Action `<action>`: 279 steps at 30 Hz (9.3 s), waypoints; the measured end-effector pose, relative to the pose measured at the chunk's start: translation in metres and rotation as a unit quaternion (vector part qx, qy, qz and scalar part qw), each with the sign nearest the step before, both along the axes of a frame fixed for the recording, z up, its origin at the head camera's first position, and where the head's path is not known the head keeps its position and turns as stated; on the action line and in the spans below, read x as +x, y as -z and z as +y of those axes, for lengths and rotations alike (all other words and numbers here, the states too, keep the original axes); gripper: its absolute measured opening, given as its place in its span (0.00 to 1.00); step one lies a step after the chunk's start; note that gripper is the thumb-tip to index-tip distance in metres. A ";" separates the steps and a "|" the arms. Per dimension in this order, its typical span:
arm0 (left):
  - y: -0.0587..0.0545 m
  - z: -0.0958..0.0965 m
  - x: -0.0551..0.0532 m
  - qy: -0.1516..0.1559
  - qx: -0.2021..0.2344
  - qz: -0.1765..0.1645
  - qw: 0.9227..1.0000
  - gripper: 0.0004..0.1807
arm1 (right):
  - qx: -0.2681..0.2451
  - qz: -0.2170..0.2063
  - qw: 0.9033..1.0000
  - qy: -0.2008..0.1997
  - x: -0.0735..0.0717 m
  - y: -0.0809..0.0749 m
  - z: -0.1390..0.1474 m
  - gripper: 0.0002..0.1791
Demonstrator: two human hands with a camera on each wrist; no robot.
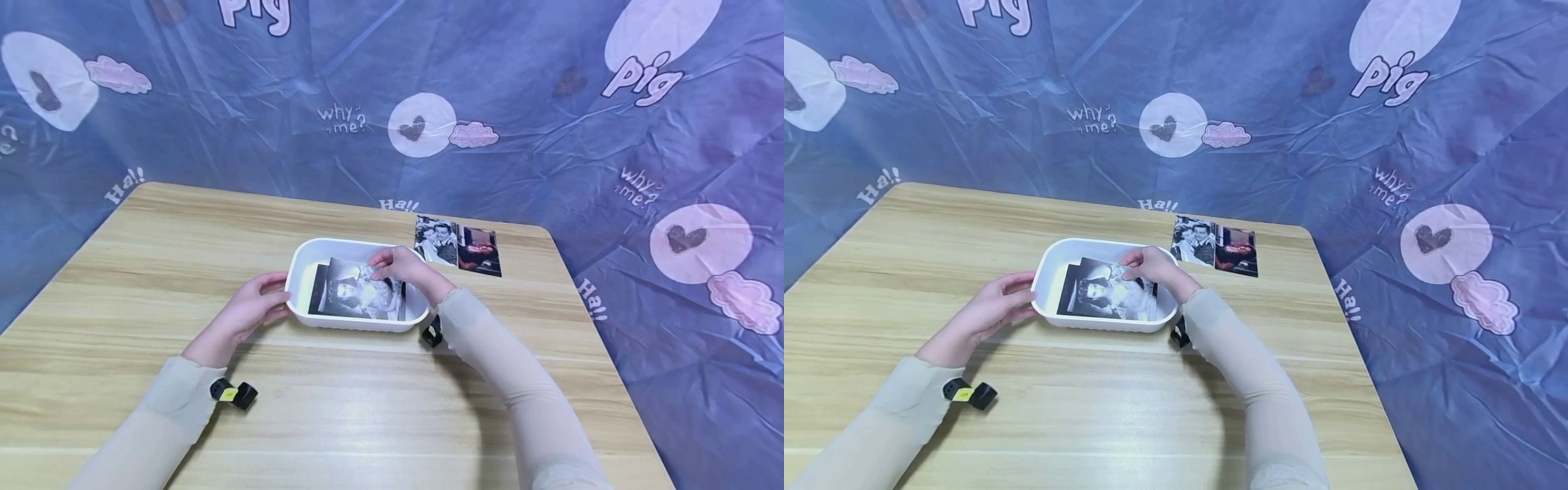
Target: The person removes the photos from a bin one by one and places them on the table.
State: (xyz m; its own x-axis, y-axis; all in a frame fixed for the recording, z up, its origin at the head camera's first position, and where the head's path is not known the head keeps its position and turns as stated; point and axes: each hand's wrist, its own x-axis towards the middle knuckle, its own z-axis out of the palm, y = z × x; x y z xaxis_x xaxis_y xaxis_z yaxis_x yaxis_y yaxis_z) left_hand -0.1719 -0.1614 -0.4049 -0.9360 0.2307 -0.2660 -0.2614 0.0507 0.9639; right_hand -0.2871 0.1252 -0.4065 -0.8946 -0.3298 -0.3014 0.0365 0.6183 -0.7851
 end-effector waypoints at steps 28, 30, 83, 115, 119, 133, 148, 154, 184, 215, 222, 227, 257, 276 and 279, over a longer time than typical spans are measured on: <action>-0.001 0.000 0.000 -0.003 0.003 -0.007 1.000 0.34 | -0.421 0.067 0.858 0.287 -0.011 -0.058 0.101 0.13; -0.002 0.000 0.000 -0.003 0.002 -0.007 1.000 0.34 | -0.433 0.077 0.835 0.330 -0.015 -0.058 0.124 0.14; 0.001 -0.002 0.003 -0.012 0.008 -0.005 1.000 0.33 | -0.223 0.072 0.883 0.407 -0.018 -0.052 0.175 0.38; -0.004 -0.003 -0.001 0.001 0.010 -0.002 1.000 0.33 | -0.001 0.007 0.990 -0.141 0.008 -0.002 -0.005 0.34; -0.003 -0.003 -0.001 0.001 0.011 -0.001 1.000 0.33 | 0.018 0.008 0.989 -0.148 0.008 0.000 -0.008 0.31; -0.002 -0.005 -0.003 0.003 0.019 0.007 1.000 0.33 | 0.040 0.060 0.994 -0.078 0.001 0.001 -0.011 0.23; 0.000 -0.006 -0.001 0.005 0.014 0.000 1.000 0.33 | -0.142 0.006 0.989 0.042 0.012 -0.031 0.010 0.18; -0.002 -0.006 -0.003 0.001 0.010 -0.006 1.000 0.33 | -0.304 -0.039 0.947 0.098 0.022 -0.047 0.062 0.15; -0.003 -0.005 -0.006 -0.011 0.006 -0.013 1.000 0.33 | -0.300 -0.144 0.915 0.228 0.098 0.010 0.163 0.12; -0.001 -0.007 -0.006 -0.006 0.009 -0.006 1.000 0.33 | -0.175 0.032 0.982 0.057 0.032 -0.051 0.041 0.39; 0.000 -0.006 -0.007 -0.008 0.010 -0.010 1.000 0.33 | -0.085 0.005 0.995 -0.049 0.022 -0.033 0.006 0.39; 0.002 -0.007 -0.007 -0.008 0.018 -0.011 1.000 0.33 | 0.017 0.039 0.995 -0.091 0.019 -0.017 -0.002 0.43; -0.001 -0.007 -0.008 -0.005 0.010 -0.012 1.000 0.33 | 0.064 0.048 0.991 -0.109 0.008 0.000 -0.012 0.23; 0.001 -0.008 -0.008 -0.006 0.007 -0.007 1.000 0.33 | 0.037 0.093 0.995 0.005 0.008 -0.013 -0.007 0.14; 0.001 -0.008 -0.008 -0.005 0.008 -0.006 1.000 0.33 | -0.027 0.081 0.996 0.030 0.009 -0.024 0.000 0.15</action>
